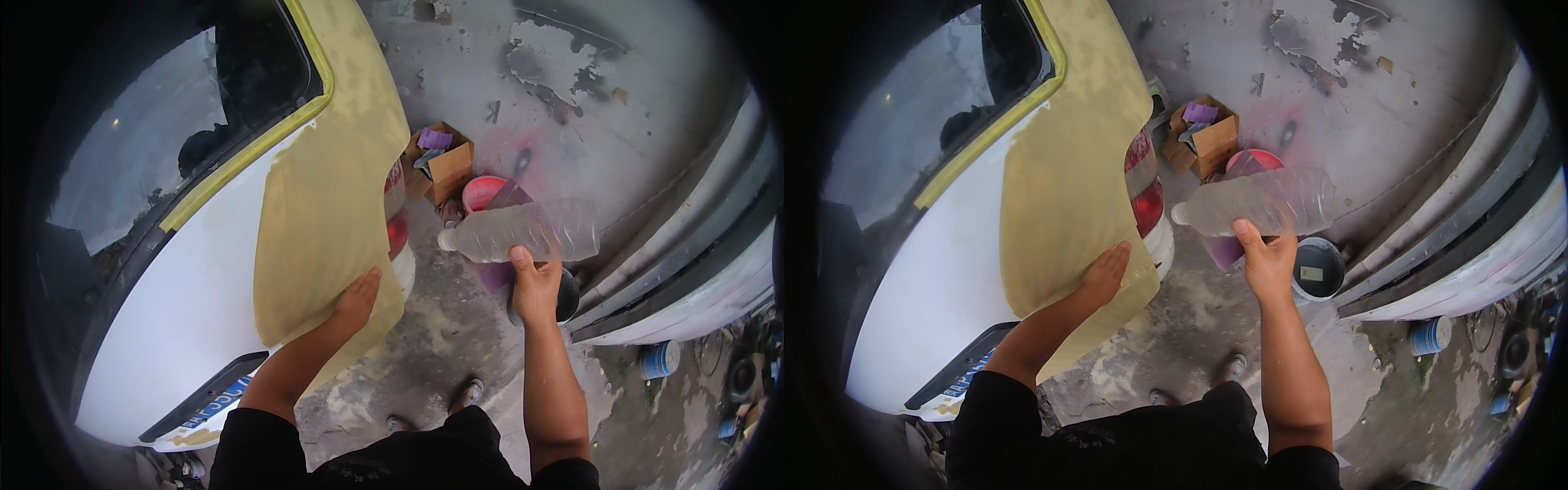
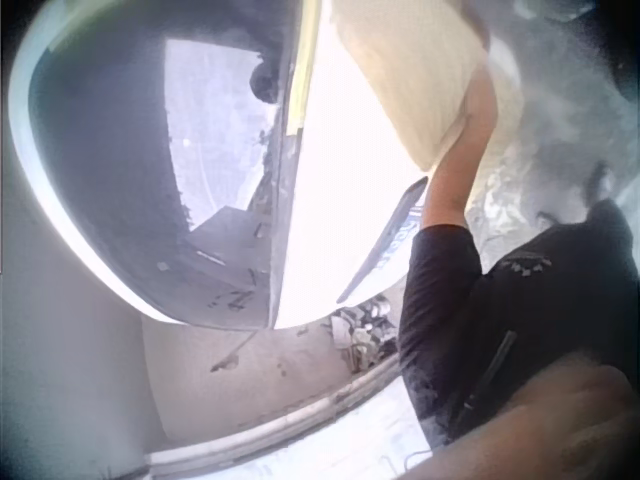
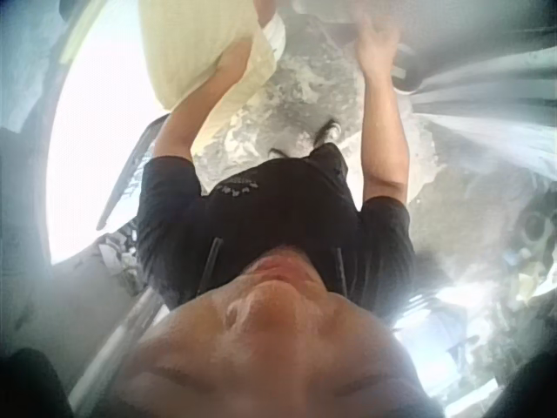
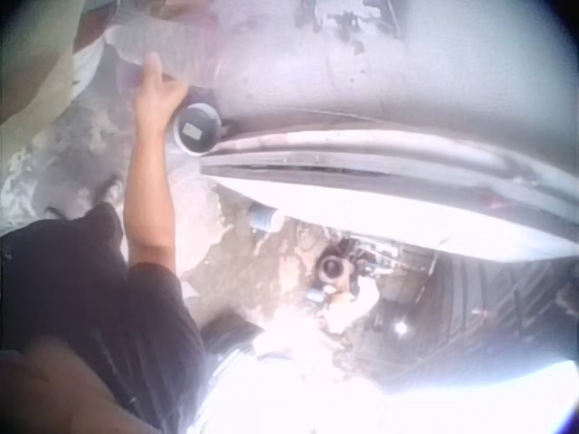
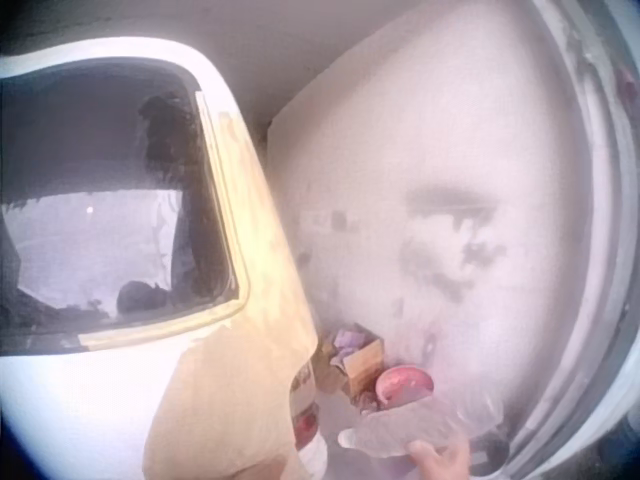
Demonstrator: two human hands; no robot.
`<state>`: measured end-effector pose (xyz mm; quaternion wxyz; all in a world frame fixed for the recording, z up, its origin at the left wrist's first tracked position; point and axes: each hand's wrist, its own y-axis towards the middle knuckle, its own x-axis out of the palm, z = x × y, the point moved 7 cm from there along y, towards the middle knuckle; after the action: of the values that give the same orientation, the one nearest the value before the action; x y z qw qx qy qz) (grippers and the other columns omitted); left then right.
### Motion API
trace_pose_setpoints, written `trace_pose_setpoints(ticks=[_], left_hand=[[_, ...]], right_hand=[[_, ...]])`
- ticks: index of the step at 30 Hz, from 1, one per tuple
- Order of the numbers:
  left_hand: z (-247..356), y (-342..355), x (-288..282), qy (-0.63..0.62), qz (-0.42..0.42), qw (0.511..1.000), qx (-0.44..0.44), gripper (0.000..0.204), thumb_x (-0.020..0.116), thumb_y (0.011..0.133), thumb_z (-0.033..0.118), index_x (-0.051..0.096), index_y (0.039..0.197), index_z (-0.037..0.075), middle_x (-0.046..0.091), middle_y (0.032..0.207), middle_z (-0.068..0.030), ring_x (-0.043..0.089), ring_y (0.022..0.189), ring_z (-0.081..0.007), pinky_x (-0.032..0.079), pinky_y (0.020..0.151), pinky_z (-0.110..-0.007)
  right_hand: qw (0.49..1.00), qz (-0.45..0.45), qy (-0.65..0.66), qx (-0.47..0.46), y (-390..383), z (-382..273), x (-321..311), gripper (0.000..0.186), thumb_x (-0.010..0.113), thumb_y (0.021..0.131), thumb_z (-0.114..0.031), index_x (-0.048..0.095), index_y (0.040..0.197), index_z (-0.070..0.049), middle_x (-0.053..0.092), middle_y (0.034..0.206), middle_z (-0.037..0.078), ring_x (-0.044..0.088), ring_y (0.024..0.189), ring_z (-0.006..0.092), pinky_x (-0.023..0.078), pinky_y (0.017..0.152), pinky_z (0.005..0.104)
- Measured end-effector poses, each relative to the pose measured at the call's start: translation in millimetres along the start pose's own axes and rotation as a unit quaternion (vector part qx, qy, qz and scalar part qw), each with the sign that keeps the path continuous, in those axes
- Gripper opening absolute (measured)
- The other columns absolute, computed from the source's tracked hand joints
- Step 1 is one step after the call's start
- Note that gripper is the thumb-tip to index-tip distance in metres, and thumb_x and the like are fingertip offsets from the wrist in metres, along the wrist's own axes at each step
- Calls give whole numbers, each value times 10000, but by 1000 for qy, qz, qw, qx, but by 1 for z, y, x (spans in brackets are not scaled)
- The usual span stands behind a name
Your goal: The person sands the rear body panel of a white van using a sanding block and water from a plastic bottle, then rinses the block and sandpaper in a bucket.
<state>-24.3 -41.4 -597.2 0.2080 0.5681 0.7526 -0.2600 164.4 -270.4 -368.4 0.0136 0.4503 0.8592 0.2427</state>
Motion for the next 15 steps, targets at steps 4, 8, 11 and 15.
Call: trace_pose_setpoints(ticks=[4,8,11,15], left_hand=[[23,-24,-14,-315,87,943,69,407,551,892,279,549,1214,30,490,1349,-168,383,1306,-341,293,1081,-429],[40,-11,-20,-544,-21,838,-48,232,535,911,264,617,927,47,628,1060,-175,575,1016,-355,462,842,-443],[49,18,-53,-663,14,722,-198,259,557,928,264,593,826,29,610,836,-170,602,788,-338,488,727,-418],[50,75,-101,-773,66,566,-278,133,569,936,166,553,917,35,588,823,-117,610,772,-260,481,699,-358]], right_hand=[[999,0,17,46,3,43,-41,651,725,850,-350,448,1310,19,561,1213,100,520,1117,203,372,1002,334],[988,10,124,92,12,87,-79,574,716,861,-313,480,1277,5,571,1199,90,533,1105,200,387,991,342],[972,15,192,133,21,114,-107,500,691,885,-273,495,1255,1,583,1184,89,557,1085,209,413,978,357],[925,8,292,243,26,157,-135,420,599,946,-301,511,1242,-17,592,1176,93,574,1074,211,454,950,381]])
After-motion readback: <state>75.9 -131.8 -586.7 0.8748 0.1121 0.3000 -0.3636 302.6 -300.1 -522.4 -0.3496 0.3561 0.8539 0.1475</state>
